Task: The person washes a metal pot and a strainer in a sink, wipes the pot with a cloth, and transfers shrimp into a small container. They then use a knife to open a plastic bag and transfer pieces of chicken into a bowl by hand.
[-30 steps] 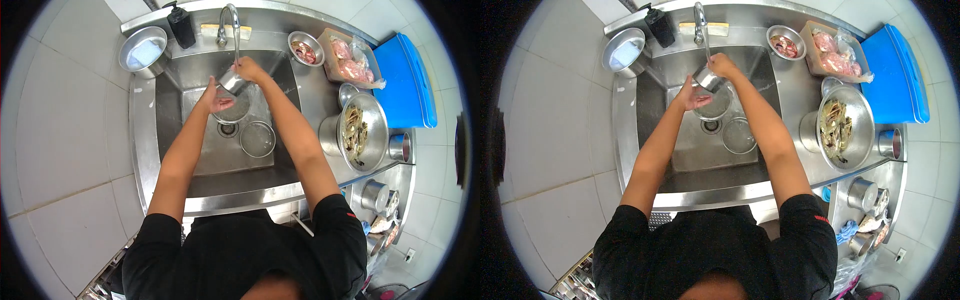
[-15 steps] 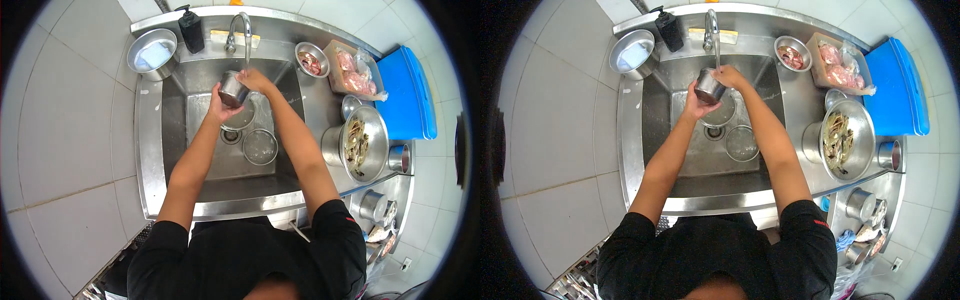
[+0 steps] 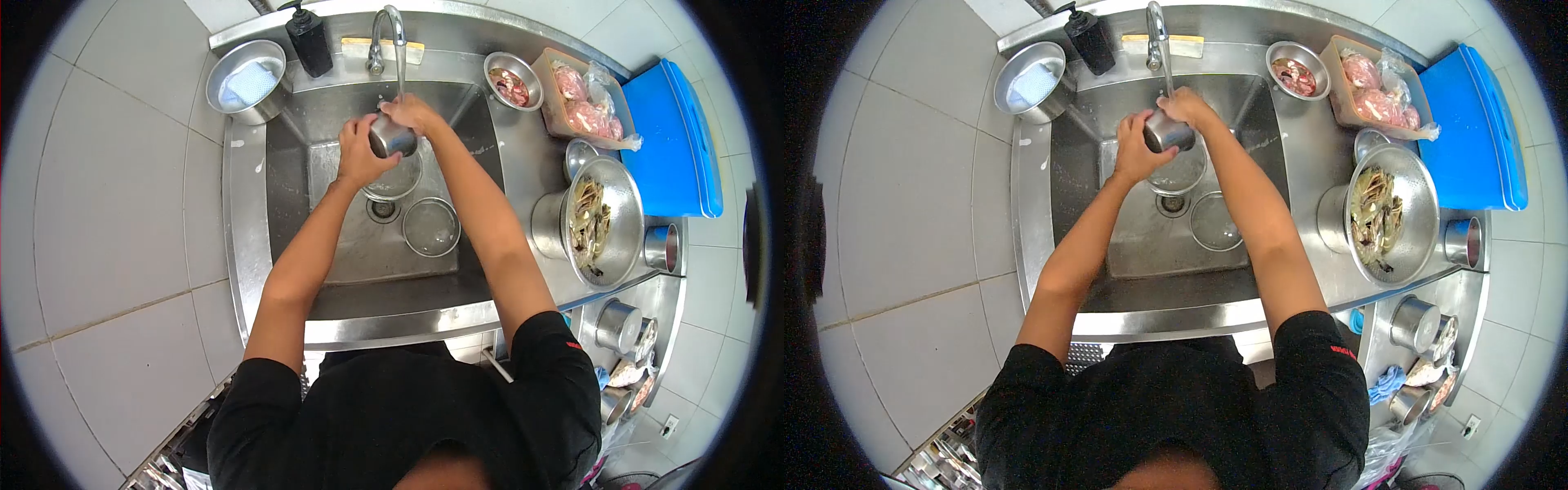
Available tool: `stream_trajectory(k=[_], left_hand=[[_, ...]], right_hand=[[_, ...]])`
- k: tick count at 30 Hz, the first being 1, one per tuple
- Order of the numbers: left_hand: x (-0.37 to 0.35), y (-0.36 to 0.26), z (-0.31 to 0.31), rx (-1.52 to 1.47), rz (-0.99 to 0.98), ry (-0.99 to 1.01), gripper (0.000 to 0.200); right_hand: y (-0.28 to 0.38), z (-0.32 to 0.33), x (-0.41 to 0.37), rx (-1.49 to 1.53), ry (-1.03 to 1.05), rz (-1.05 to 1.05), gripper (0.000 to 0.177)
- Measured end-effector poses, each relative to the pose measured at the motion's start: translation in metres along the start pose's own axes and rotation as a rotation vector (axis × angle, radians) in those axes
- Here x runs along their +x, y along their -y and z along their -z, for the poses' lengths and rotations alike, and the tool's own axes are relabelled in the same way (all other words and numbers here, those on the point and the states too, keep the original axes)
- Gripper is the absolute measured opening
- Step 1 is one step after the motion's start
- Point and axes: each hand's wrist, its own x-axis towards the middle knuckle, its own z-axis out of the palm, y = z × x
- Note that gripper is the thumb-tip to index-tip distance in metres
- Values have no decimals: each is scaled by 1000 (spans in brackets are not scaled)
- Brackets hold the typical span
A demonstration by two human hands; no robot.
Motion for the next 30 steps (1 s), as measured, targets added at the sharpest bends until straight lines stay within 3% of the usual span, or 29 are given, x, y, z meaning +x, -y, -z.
stream_trajectory(k=[2, 4, 6, 8, 10, 12, 13, 14, 15, 16, 18, 22, 24, 28, 29, 30], left_hand=[[-1, -10, 12, -23, -18, 80, 82], [-1, -12, 18, 56, -243, 164, 82], [2, -10, 18, 45, -275, 154, 81], [8, -1, 7, -157, -84, 61, 77], [16, 8, -8, -356, 67, -55, 72], [29, 14, -11, -1146, 919, 111, 69], [29, 13, -5, -1328, 1018, 217, 67], [26, 18, -3, -1329, 1015, 213, 67], [22, 22, -1, -1561, 1066, 232, 66], [18, 30, 0, -1794, 1110, 251, 65], [9, 46, 0, -1879, 1156, 323, 61], [6, 39, 5, -1785, 1213, 501, 56], [12, 34, 5, -1650, 1180, 541, 59], [36, 33, 16, -945, 1137, 394, 64], [41, 47, 13, -937, 1150, 394, 64], [47, 62, 11, -625, 864, 285, 70]], right_hand=[[12, 0, -6, 152, 33, -202, 44], [9, 3, -9, 127, 8, -193, 36], [-9, 5, 2, 323, 84, -280, 35], [-2, 16, -11, 384, 85, -340, 31], [-21, 9, -5, 926, 97, -208, 30], [13, 20, -46, 822, 48, -160, 31], [16, 18, -54, 677, 70, -61, 35], [21, 16, -60, 536, 94, 37, 40], [22, 22, -68, 334, 128, -2, 47], [16, 25, -68, 335, 130, 2, 47], [-6, 27, -63, 256, 122, -9, 54], [-21, 33, -61, 429, -57, -113, 33], [-24, 33, -59, 446, -45, -194, 28], [-38, 21, -55, 519, 72, -257, 22], [-34, 17, -58, 527, 80, -264, 22], [-28, 14, -59, 586, 79, -268, 19]])
